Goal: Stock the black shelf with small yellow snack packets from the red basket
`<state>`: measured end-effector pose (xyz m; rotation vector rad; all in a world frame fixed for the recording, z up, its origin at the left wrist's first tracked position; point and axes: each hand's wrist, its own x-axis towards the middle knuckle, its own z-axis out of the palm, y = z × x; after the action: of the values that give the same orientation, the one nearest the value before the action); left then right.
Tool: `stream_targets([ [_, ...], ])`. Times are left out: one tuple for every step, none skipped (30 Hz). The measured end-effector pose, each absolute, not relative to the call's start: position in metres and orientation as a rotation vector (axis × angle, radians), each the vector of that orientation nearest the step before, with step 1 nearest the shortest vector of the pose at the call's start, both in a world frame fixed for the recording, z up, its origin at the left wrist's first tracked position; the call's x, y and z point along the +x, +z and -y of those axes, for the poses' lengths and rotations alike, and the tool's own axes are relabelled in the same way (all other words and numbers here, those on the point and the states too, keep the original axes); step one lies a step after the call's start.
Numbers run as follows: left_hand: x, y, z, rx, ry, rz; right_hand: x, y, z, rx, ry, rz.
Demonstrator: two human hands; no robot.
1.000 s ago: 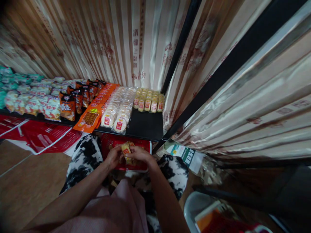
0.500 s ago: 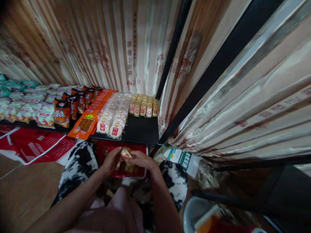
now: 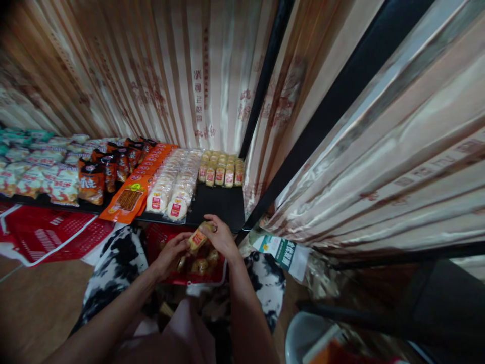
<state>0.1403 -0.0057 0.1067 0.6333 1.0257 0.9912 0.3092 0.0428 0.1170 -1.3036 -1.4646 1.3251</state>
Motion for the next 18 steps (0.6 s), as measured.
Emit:
stream_targets([
  [0.142, 0.106, 0.006, 0.649, 0.987, -1.017, 0.307, 0.115, -0.046, -1.311, 1.294, 1.463],
  [0.143, 0.105, 0.006, 0.66, 0.991, -1.018, 0.305, 0.113, -0.049, -1.321, 1.267, 1.458],
  [0.144, 0.105, 0.005, 0.667, 1.001, -1.029, 0.302, 0.111, -0.052, -1.33, 1.242, 1.454],
  [0.146, 0.104, 0.005, 0.67, 1.015, -1.05, 0.3, 0.109, -0.056, -1.334, 1.223, 1.453],
  [0.148, 0.103, 0.004, 0.67, 1.032, -1.076, 0.297, 0.108, -0.058, -1.335, 1.209, 1.453],
  [0.149, 0.103, 0.003, 0.67, 1.052, -1.104, 0.294, 0.106, -0.061, -1.333, 1.201, 1.451],
  [0.151, 0.103, 0.001, 0.67, 1.074, -1.126, 0.291, 0.106, -0.063, -1.331, 1.202, 1.443],
  [0.152, 0.103, -0.001, 0.667, 1.099, -1.143, 0.288, 0.106, -0.066, -1.328, 1.21, 1.427],
  [0.153, 0.103, -0.003, 0.662, 1.123, -1.154, 0.285, 0.106, -0.068, -1.325, 1.221, 1.402],
  [0.155, 0.104, -0.006, 0.652, 1.146, -1.162, 0.283, 0.107, -0.069, -1.319, 1.233, 1.37],
  [0.155, 0.105, -0.009, 0.642, 1.169, -1.169, 0.281, 0.108, -0.071, -1.308, 1.244, 1.336],
  [0.156, 0.107, -0.012, 0.634, 1.189, -1.177, 0.279, 0.109, -0.072, -1.291, 1.257, 1.309],
  [0.157, 0.108, -0.016, 0.631, 1.208, -1.187, 0.278, 0.11, -0.074, -1.272, 1.266, 1.294],
  [0.157, 0.11, -0.019, 0.635, 1.229, -1.198, 0.277, 0.111, -0.075, -1.254, 1.268, 1.29],
  [0.157, 0.111, -0.023, 0.649, 1.249, -1.211, 0.277, 0.111, -0.077, -1.239, 1.266, 1.294],
  [0.158, 0.112, -0.027, 0.671, 1.266, -1.225, 0.277, 0.111, -0.078, -1.228, 1.262, 1.299],
  [0.158, 0.112, -0.031, 0.699, 1.28, -1.242, 0.277, 0.111, -0.079, -1.222, 1.256, 1.302],
  [0.158, 0.112, -0.034, 0.733, 1.287, -1.271, 0.278, 0.111, -0.081, -1.224, 1.244, 1.299],
])
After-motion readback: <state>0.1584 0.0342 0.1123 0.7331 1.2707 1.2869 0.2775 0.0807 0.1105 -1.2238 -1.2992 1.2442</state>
